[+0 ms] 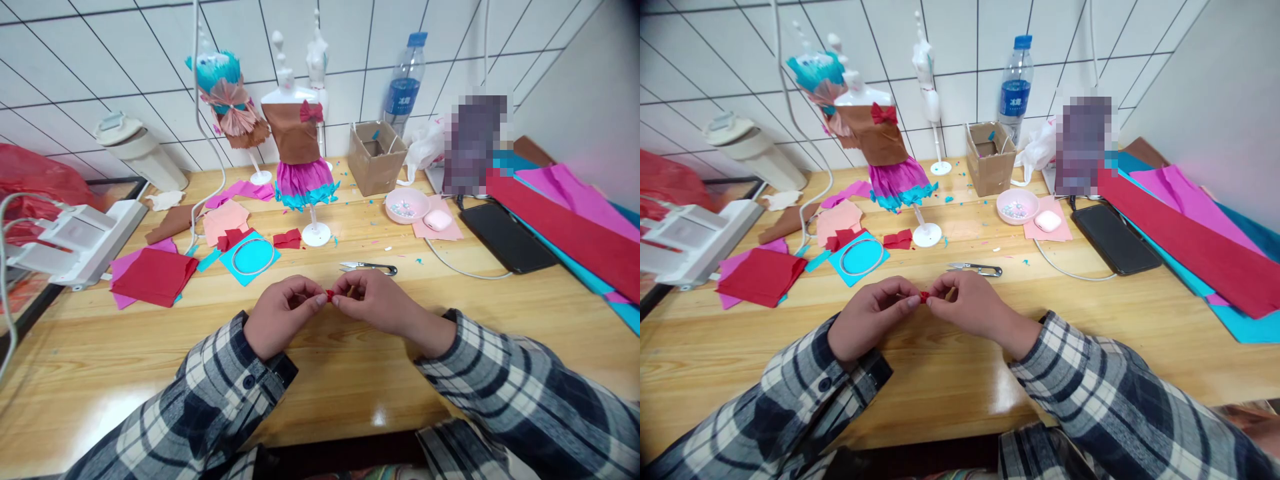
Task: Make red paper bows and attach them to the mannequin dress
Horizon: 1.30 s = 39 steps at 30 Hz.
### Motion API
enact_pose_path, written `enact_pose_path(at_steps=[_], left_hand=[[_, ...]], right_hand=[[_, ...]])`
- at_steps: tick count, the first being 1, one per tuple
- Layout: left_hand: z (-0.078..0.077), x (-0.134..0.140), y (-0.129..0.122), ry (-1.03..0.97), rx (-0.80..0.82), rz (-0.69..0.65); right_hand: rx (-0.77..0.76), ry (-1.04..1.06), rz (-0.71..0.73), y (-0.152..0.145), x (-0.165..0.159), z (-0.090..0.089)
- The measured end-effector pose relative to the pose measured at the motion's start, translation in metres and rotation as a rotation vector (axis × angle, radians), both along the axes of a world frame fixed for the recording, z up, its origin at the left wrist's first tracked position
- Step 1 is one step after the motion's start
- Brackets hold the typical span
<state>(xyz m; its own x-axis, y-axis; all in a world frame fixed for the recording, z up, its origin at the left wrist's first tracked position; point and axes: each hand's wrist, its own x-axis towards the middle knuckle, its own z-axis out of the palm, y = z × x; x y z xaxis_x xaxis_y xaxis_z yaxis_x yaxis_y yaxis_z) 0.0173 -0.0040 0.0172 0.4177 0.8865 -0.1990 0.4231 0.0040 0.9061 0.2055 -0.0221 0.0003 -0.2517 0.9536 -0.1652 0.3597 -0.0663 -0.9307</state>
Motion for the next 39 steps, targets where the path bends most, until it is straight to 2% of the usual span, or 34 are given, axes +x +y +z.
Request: enact_pose_path(at_steps=[7,12,17,23,28,36,39], left_hand=[[-0.003,-0.001,0.002,0.072,0.085,-0.006],[-0.004,-0.001,0.003,0.092,0.098,-0.041],[-0.003,-0.001,0.002,0.110,0.094,-0.053],[-0.005,-0.001,0.002,0.053,0.058,-0.024],[-0.006,-0.001,0.004,0.068,0.142,-0.003],[-0.004,-0.002,0.003,-0.003,0.059,0.000],[-0.004,-0.001,0.003,0.049,0.125,0.006]], right_hand=[[0.028,-0.023,-0.025,-0.001,-0.002,0.002],[0.020,0.021,-0.040,-0.001,0.000,0.006],[0.073,-0.020,-0.039,-0.001,0.000,0.004],[0.019,0.142,-0.142,0.000,-0.002,-0.003],[0.028,0.172,-0.152,-0.001,-0.003,-0.005],[0.018,0.200,-0.148,0.000,-0.002,-0.003],[0.032,0.197,-0.132,-0.001,-0.004,-0.003]])
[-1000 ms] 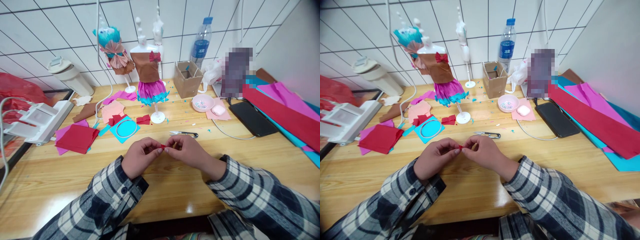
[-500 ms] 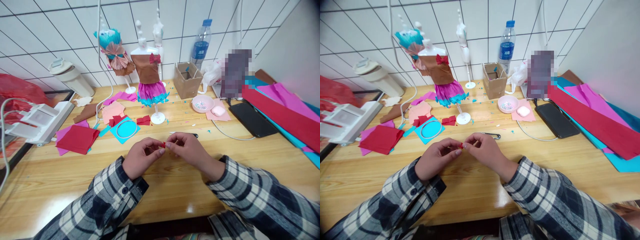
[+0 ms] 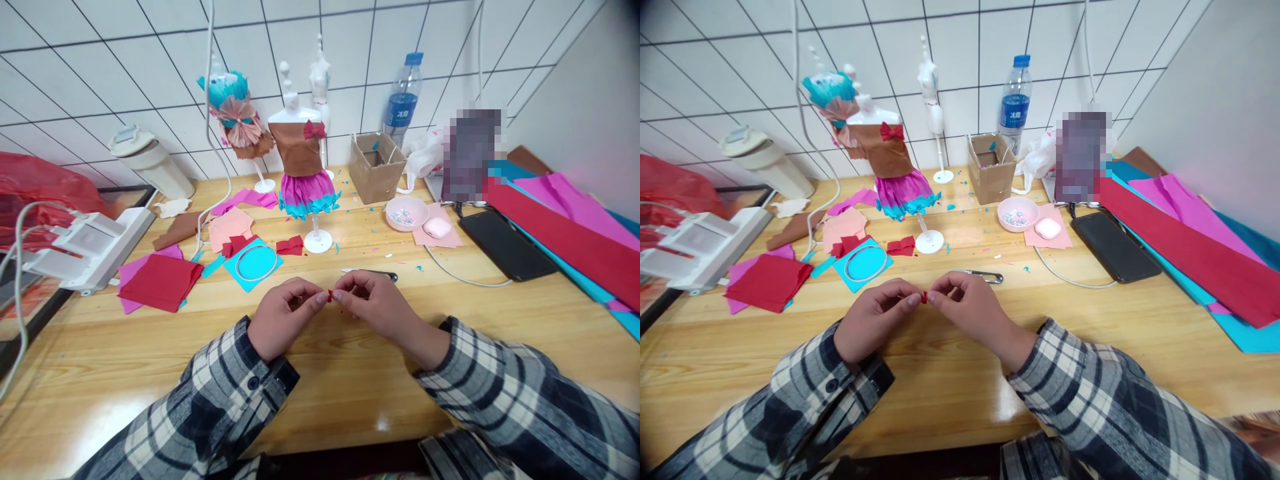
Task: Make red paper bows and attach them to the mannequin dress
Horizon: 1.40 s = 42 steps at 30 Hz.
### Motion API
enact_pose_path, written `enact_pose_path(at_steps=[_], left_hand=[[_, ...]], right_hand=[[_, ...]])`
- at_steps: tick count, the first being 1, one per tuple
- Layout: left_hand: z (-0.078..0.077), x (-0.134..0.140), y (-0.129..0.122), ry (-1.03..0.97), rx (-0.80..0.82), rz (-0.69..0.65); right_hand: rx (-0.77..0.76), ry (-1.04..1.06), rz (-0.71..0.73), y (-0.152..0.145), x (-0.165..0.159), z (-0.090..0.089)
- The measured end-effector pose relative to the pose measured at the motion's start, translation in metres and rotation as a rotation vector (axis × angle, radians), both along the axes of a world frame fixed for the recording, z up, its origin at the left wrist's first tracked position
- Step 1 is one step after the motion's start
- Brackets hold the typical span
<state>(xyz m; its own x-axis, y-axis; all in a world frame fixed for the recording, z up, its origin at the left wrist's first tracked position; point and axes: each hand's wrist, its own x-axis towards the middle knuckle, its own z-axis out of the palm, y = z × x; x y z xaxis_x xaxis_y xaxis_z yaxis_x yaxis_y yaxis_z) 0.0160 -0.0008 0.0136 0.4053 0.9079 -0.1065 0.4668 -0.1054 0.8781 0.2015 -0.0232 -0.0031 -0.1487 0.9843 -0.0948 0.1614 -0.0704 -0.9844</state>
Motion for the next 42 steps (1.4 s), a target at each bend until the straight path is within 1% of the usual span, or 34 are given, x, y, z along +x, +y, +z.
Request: enact_pose_path(at_steps=[2,6,10,13,16,17,19,21,22,23,25,27,30,33,35,37,39,42], left_hand=[[0.000,0.000,0.001,0.019,0.047,0.002],[0.000,-0.002,0.002,0.004,0.059,-0.001],[-0.001,-0.003,0.003,0.034,0.078,-0.054],[-0.002,-0.001,0.001,0.065,0.115,-0.088],[-0.001,-0.004,0.005,0.111,0.177,-0.098],[0.000,-0.008,0.009,0.141,0.222,-0.091],[0.005,-0.025,0.022,0.242,0.366,-0.054],[0.009,-0.052,0.040,0.404,0.529,-0.023],[0.009,-0.067,0.049,0.495,0.588,-0.017],[0.009,-0.081,0.057,0.586,0.607,-0.035],[0.004,-0.106,0.071,0.710,0.585,-0.119],[-0.004,-0.121,0.078,0.766,0.549,-0.158],[-0.012,-0.126,0.080,0.807,0.518,-0.147],[-0.012,-0.120,0.078,0.794,0.536,-0.142],[-0.008,-0.116,0.076,0.743,0.543,-0.112],[-0.003,-0.111,0.074,0.690,0.522,-0.043],[0.000,-0.107,0.072,0.650,0.494,0.037],[0.002,-0.102,0.068,0.603,0.460,0.141]], right_hand=[[0.001,-0.006,0.001,-0.001,-0.001,0.000],[-0.012,-0.018,0.015,0.000,0.001,0.001],[-0.064,-0.015,0.073,0.001,0.003,0.002],[-0.026,-0.086,0.071,0.002,0.003,0.002],[0.007,-0.168,0.031,0.005,0.006,0.002],[0.013,-0.217,0.015,0.006,0.008,0.002],[0.048,-0.370,-0.011,0.011,0.014,0.002],[0.088,-0.531,-0.021,0.015,0.021,0.002],[0.103,-0.592,-0.024,0.018,0.025,0.002],[0.111,-0.635,-0.026,0.020,0.027,0.001],[0.116,-0.680,-0.032,0.022,0.030,-0.001],[0.111,-0.683,-0.025,0.022,0.029,-0.002],[0.068,-0.637,0.025,0.019,0.023,-0.002],[0.086,-0.651,0.085,0.016,0.019,-0.002],[0.123,-0.688,0.109,0.015,0.020,-0.002],[0.153,-0.726,0.102,0.015,0.023,0.000],[0.191,-0.788,0.054,0.017,0.029,0.002],[0.239,-0.953,-0.024,0.020,0.039,0.006]])
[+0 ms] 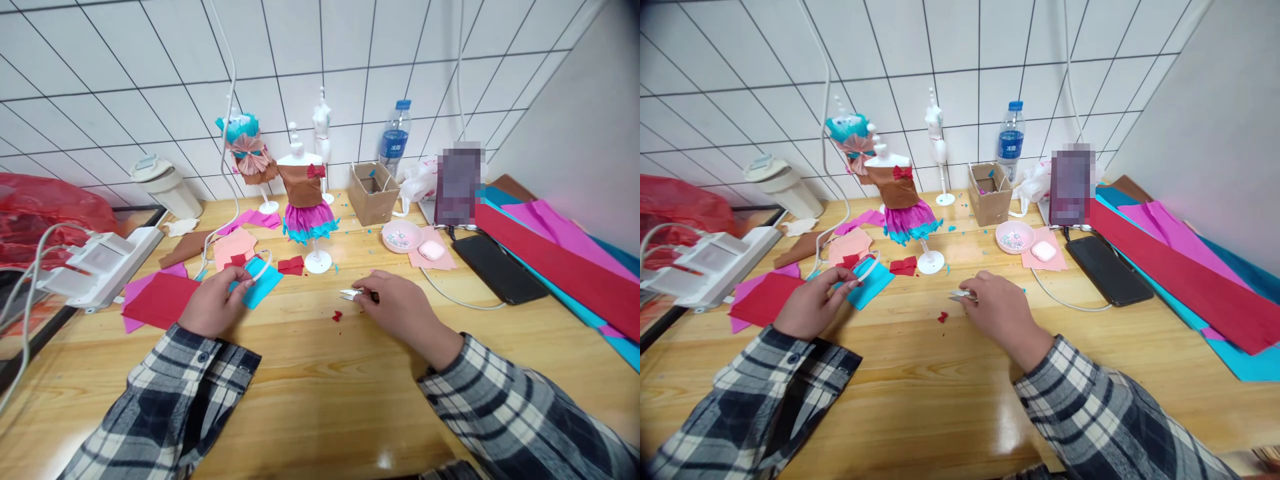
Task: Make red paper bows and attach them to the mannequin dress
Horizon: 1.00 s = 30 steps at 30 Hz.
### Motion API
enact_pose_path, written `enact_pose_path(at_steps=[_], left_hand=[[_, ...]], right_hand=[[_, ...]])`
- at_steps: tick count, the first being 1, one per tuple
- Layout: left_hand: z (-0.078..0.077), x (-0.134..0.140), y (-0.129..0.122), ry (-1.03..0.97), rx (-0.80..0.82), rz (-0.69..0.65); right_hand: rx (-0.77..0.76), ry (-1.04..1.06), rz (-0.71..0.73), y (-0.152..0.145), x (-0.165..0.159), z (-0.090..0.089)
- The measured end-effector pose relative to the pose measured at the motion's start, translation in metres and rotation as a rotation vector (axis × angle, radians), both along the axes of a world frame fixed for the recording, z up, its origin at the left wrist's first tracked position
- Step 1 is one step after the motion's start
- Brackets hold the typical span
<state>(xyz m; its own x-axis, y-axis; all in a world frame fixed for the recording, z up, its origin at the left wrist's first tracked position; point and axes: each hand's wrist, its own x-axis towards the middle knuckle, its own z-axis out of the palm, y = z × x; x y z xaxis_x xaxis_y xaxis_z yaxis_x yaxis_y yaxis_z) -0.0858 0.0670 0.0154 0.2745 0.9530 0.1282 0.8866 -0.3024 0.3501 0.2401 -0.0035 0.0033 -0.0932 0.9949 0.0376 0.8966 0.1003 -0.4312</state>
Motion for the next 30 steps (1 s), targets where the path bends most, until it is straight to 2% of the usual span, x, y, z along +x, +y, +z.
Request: enact_pose_path(at_steps=[5,15,26,30], left_hand=[[-0.002,0.008,-0.010,-0.168,0.063,0.079],[-0.004,0.035,-0.034,-0.406,0.117,-0.037],[-0.003,0.038,-0.041,-0.388,0.176,-0.101],[-0.002,0.057,-0.054,-0.354,0.249,-0.173]], right_hand=[[-0.023,-0.136,0.018,0.004,0.011,0.002],[0.035,-0.120,-0.048,0.009,0.013,-0.005],[0.079,-0.086,-0.074,0.009,0.012,-0.009],[0.204,0.100,-0.025,0.001,-0.001,-0.002]])
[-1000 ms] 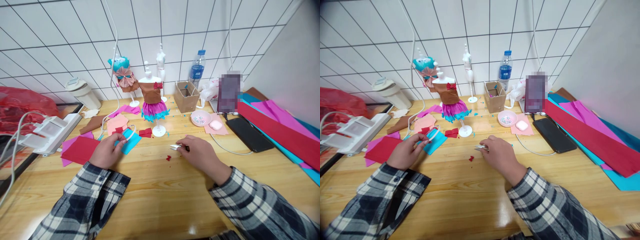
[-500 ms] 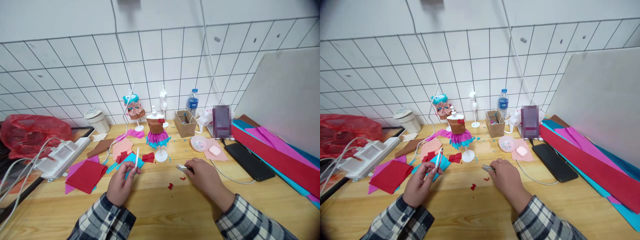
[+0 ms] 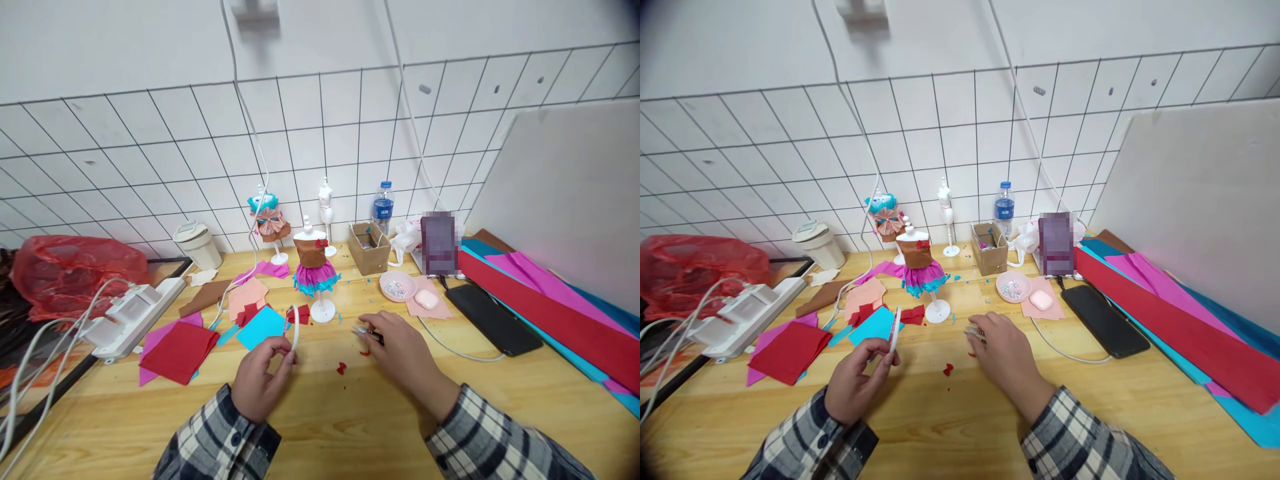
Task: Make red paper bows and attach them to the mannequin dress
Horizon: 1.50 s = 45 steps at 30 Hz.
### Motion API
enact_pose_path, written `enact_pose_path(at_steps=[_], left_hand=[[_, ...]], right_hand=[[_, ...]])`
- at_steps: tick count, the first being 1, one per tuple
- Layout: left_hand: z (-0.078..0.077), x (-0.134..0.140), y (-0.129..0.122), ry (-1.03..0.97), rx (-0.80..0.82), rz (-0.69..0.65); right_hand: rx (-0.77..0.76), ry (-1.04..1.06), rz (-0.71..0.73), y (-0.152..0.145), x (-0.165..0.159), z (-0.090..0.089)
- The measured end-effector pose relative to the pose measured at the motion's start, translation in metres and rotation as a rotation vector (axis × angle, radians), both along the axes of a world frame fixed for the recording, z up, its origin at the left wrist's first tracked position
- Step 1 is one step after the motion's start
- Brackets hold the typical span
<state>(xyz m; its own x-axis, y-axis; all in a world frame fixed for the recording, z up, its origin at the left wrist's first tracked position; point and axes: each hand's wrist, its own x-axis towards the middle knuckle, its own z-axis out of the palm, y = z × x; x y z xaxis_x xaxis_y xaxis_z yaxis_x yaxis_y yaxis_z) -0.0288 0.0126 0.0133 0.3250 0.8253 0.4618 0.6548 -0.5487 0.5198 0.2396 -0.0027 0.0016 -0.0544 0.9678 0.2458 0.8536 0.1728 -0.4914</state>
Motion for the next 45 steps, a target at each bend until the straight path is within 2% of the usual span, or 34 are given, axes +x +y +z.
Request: enact_pose_path(at_steps=[4,6,8,14,18,20,25,33,36,39,45], left_hand=[[0.002,0.030,-0.022,-0.027,-0.011,-0.040],[0.002,0.042,-0.030,-0.050,-0.036,-0.044],[0.001,0.049,-0.035,-0.066,-0.044,-0.035],[-0.007,0.050,-0.034,-0.006,0.055,-0.073],[-0.006,0.049,-0.031,0.004,0.111,-0.301],[-0.005,0.048,-0.030,0.016,0.110,-0.360],[-0.006,0.044,-0.030,0.118,0.062,-0.373],[-0.006,0.041,-0.029,0.098,0.201,-0.397],[-0.006,0.041,-0.028,0.087,0.245,-0.414],[-0.006,0.043,-0.026,0.097,0.279,-0.399],[-0.004,0.042,-0.024,0.128,0.277,-0.396]], right_hand=[[0.160,0.274,0.201,-0.019,-0.022,0.007],[0.216,0.321,0.307,-0.026,-0.030,0.008],[0.248,0.338,0.347,-0.030,-0.035,0.006],[0.227,0.439,0.283,-0.031,-0.038,0.001],[0.144,0.590,0.290,-0.033,-0.036,0.005],[0.116,0.645,0.291,-0.033,-0.035,0.007],[0.113,0.656,0.346,-0.036,-0.035,0.010],[0.008,0.765,0.329,-0.038,-0.040,0.007],[0.040,0.728,0.325,-0.037,-0.040,0.007],[0.146,0.632,0.355,-0.035,-0.039,0.006],[0.251,0.581,0.414,-0.035,-0.037,0.007]])
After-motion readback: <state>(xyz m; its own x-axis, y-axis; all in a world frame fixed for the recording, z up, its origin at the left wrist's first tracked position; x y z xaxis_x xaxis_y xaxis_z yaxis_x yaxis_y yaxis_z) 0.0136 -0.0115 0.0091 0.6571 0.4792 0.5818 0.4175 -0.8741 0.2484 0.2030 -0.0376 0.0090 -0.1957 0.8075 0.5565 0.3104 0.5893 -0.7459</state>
